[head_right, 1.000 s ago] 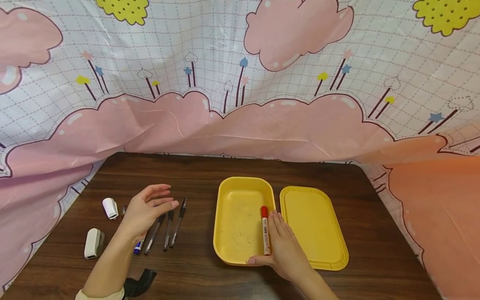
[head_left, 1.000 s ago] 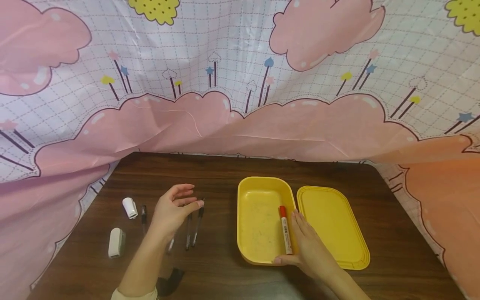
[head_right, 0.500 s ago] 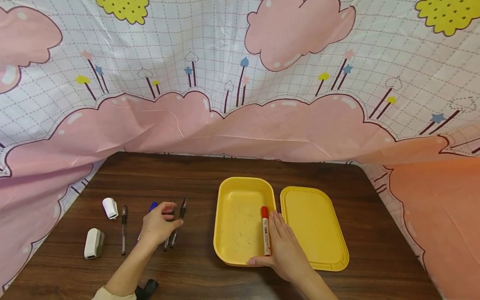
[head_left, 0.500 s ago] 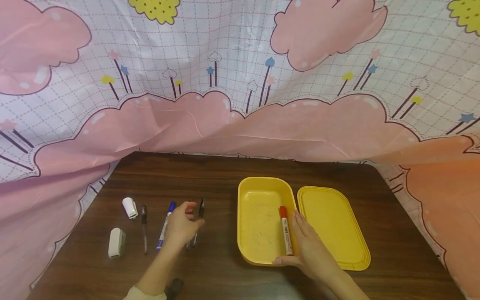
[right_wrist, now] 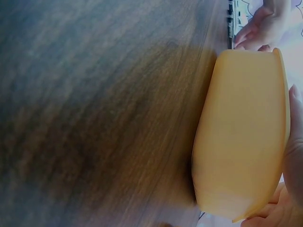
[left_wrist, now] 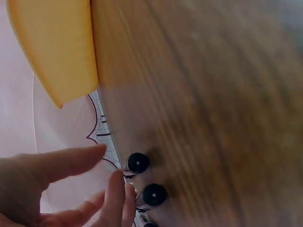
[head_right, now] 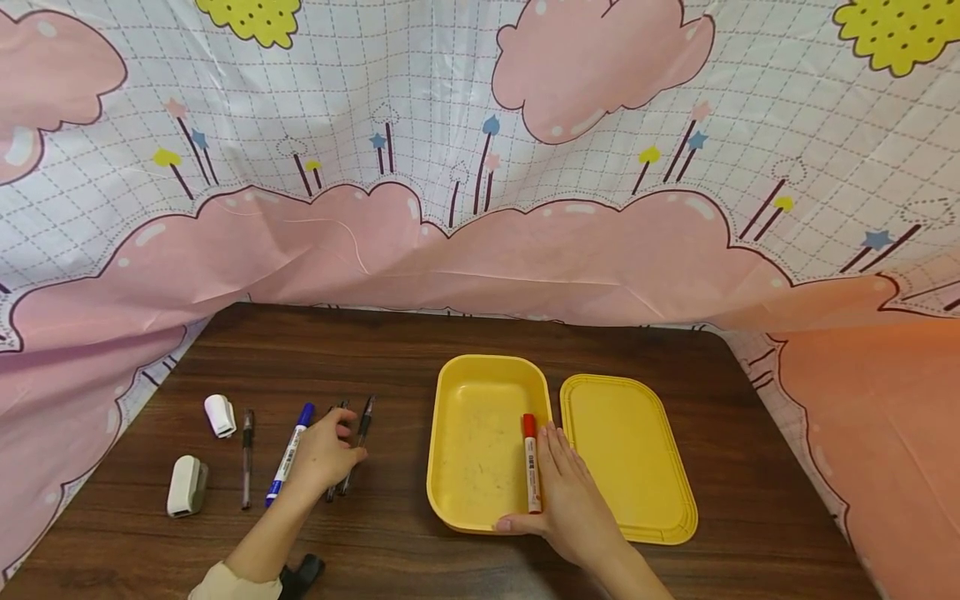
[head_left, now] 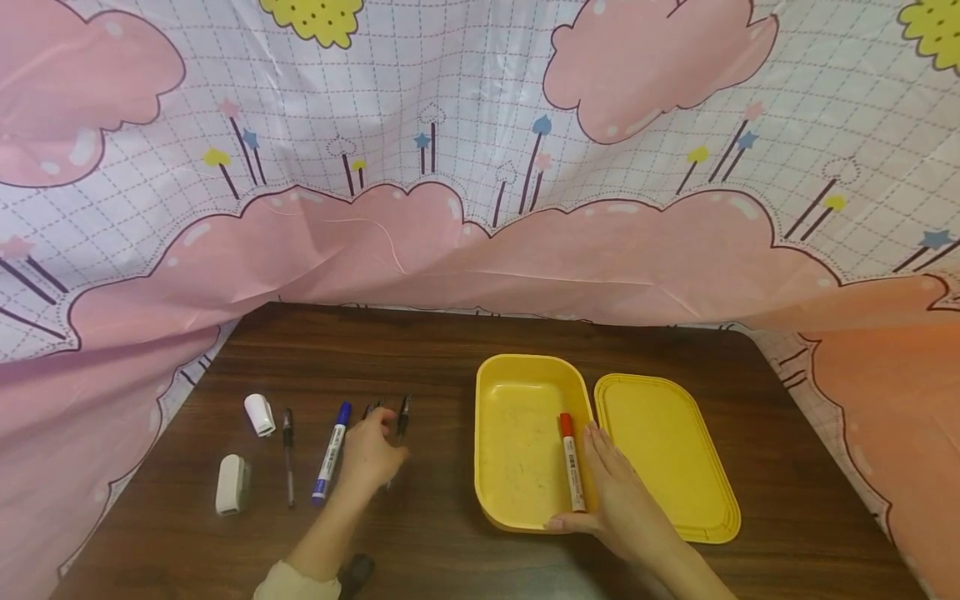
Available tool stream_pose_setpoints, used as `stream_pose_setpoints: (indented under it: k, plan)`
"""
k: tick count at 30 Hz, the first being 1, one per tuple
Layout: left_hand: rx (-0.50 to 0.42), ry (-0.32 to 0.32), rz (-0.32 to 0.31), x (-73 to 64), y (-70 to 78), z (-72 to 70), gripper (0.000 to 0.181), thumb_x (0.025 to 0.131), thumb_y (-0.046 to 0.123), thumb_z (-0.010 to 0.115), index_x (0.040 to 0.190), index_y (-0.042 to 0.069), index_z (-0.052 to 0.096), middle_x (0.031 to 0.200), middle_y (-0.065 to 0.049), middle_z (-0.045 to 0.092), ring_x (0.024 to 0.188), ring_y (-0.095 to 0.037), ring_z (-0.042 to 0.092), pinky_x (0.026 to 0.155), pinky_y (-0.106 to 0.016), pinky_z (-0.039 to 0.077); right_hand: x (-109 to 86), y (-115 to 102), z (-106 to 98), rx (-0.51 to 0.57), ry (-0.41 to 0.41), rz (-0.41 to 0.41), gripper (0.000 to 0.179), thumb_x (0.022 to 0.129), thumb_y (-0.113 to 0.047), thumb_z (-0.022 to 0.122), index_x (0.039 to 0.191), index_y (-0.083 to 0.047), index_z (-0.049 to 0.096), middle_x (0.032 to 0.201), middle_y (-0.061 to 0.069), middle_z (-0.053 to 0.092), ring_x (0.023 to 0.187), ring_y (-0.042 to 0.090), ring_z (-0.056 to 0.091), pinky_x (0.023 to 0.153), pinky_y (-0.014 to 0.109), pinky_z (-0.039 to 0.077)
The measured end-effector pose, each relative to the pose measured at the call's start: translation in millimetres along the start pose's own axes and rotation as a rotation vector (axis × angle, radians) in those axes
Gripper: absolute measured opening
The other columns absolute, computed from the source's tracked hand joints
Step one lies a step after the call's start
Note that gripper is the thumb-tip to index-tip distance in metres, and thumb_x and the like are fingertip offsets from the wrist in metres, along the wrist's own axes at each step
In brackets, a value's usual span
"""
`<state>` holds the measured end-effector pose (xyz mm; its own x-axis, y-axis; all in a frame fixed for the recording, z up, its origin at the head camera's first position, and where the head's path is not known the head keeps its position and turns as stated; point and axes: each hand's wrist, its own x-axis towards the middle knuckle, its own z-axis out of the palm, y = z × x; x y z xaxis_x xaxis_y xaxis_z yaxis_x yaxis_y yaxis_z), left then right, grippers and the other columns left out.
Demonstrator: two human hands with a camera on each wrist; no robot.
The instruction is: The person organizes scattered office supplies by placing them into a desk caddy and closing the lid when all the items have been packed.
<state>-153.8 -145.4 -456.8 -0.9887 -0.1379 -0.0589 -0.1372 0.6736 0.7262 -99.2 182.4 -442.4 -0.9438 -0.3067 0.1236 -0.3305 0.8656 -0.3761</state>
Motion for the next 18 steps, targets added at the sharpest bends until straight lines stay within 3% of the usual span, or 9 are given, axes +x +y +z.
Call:
stream_pose_setpoints:
  k: [5, 10, 15, 18]
  plan:
    - [0.056, 0.011, 0.016, 3.6, -1.9, 3.0, 0.054, 0.071, -0.004, 0.075, 0.122, -0.007, 0.054, 0.098, -0.025, 0.067, 0.084, -0.039, 0.068, 0.073, -0.044, 0.059, -0.8, -1.1, 0.2, -0.002, 0.006, -0.005, 0.123, 0.064, -0.074, 0.066, 0.148, 0.007, 0.028, 0.155, 0.03, 0.025, 0.142, 0.046, 0.027, 0.112, 0.061, 0.027]
    - [0.133, 0.015, 0.032, 3.6, -1.0, 3.7, 0.033, 0.07, -0.006, 0.071, 0.102, -0.009, 0.063, 0.085, -0.021, 0.069, 0.066, -0.027, 0.064, 0.065, -0.041, 0.059, -1.1, -1.8, -0.3, 0.006, 0.002, -0.005, 0.123, 0.064, -0.075, 0.064, 0.148, 0.007, 0.027, 0.155, 0.029, 0.025, 0.142, 0.046, 0.027, 0.112, 0.061, 0.027]
    - [0.169, 0.0, 0.043, 2.2, 1.4, 2.2, 0.018, 0.07, -0.003, 0.071, 0.087, -0.007, 0.067, 0.087, -0.022, 0.069, 0.071, -0.031, 0.066, 0.074, -0.051, 0.057, -1.2, -1.0, 0.3, 0.007, 0.01, -0.013, 0.123, 0.064, -0.075, 0.064, 0.148, 0.007, 0.026, 0.155, 0.03, 0.025, 0.142, 0.046, 0.027, 0.112, 0.062, 0.027]
    - [0.156, -0.009, 0.032, 1.8, 4.0, 0.6, 0.013, 0.071, 0.002, 0.074, 0.082, -0.003, 0.069, 0.084, -0.018, 0.07, 0.077, -0.033, 0.066, 0.085, -0.058, 0.051, -1.7, 0.3, 0.7, 0.008, 0.017, -0.017, 0.123, 0.064, -0.074, 0.066, 0.148, 0.007, 0.026, 0.155, 0.03, 0.025, 0.142, 0.046, 0.027, 0.112, 0.062, 0.027]
